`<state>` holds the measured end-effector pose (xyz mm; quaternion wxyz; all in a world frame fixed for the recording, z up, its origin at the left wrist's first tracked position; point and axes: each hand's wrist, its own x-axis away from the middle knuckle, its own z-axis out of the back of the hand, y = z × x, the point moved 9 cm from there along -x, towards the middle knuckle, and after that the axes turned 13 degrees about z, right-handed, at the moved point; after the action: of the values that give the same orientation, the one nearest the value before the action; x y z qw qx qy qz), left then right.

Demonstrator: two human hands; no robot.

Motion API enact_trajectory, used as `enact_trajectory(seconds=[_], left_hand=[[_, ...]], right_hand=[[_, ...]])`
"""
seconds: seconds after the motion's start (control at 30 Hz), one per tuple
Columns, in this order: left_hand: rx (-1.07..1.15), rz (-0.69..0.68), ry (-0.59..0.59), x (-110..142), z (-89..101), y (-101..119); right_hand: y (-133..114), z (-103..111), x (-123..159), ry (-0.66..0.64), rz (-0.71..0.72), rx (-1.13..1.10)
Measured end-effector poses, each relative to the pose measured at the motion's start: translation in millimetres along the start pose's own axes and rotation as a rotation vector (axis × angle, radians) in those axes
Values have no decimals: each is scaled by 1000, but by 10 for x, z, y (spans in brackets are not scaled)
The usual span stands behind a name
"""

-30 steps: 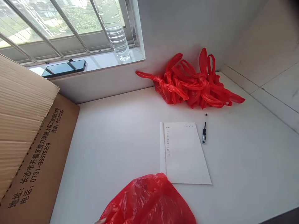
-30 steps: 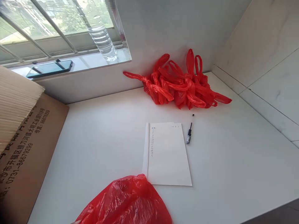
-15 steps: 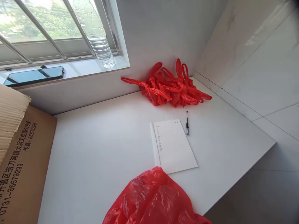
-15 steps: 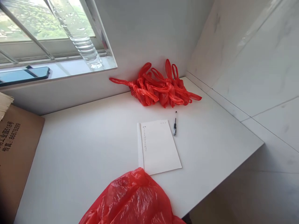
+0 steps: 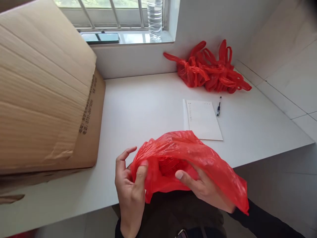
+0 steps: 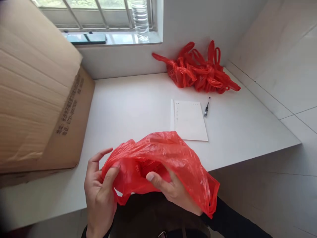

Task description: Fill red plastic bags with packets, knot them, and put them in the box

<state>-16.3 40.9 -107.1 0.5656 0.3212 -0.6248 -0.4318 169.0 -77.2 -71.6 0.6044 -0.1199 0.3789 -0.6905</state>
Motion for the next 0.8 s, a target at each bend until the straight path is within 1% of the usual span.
enact_trajectory(seconds=[0.07, 0.1, 0.2, 0.3, 0.4, 0.47, 0.57, 0.67, 0.8], left_hand=[[24, -6, -28, 72, 21, 99], [25, -24, -22, 109, 37, 155], [32, -73, -2, 200, 55, 278], [52, -80, -10, 249, 35, 298], [56, -53, -22, 266, 19, 231], [61, -37, -10, 266, 31, 174], [92, -9, 1, 257, 36, 107], [108, 4, -3, 255, 9, 104], [83, 12, 14, 280, -8, 145]], right_hand=[[-10, -50, 54, -70, -66, -104], [-6, -48, 65, -77, -106, -161], [-2, 7, 62, -16, -183, -300], [11, -26, 87, 12, -233, -428], [15, -109, 154, -7, -274, -511], [-44, -141, 177, -33, -249, -522], [-219, -171, 165, -82, -161, -541], [-367, -219, 146, -120, -118, -605], [-411, -241, 106, -90, -84, -625]])
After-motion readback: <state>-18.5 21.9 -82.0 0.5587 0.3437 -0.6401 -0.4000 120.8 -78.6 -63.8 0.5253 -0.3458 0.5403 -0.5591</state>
